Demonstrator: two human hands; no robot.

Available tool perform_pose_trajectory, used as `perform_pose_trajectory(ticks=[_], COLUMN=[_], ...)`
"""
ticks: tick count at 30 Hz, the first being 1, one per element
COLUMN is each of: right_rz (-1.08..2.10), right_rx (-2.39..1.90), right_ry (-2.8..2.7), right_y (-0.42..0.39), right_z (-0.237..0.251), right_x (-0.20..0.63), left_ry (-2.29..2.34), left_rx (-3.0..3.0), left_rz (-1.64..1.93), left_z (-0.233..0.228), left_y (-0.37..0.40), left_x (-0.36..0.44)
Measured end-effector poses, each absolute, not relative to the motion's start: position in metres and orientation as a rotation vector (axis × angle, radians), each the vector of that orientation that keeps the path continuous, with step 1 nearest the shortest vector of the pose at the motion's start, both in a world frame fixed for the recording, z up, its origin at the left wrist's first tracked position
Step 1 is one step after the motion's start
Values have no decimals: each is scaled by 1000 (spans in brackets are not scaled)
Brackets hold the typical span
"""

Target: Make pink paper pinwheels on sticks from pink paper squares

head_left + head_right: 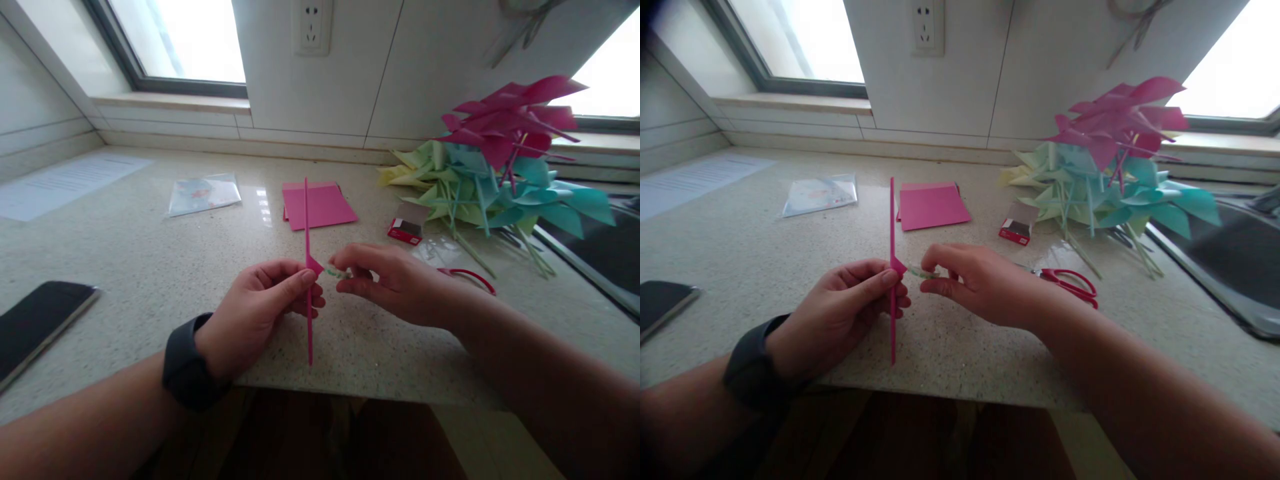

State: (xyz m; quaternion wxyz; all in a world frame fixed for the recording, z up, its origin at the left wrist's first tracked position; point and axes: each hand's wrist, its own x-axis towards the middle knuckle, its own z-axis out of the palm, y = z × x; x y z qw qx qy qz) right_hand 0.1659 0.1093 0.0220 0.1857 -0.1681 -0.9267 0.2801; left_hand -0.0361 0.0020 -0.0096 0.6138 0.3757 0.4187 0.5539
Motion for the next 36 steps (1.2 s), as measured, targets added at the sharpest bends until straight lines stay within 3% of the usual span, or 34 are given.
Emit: perform_pose_trajectory(ticks=[6,9,16,36], right_rz=[1052,1319,1616,1090], right_rx=[-630,-655,-602,-298], right_ry=[-2387,-2338,-2187,-2365], right_y=[110,109,109,109], right_z=[12,6,8,16], right_x=[159,156,157,162], left_ry=[1004,980,965,990], left_rx=[907,894,853,899], left_rz=[1423,1370,1218,1098], left_z=[-11,-12,-10,-5], left_y=[4,4,3,3], left_x=[-36,-37,-37,-39])
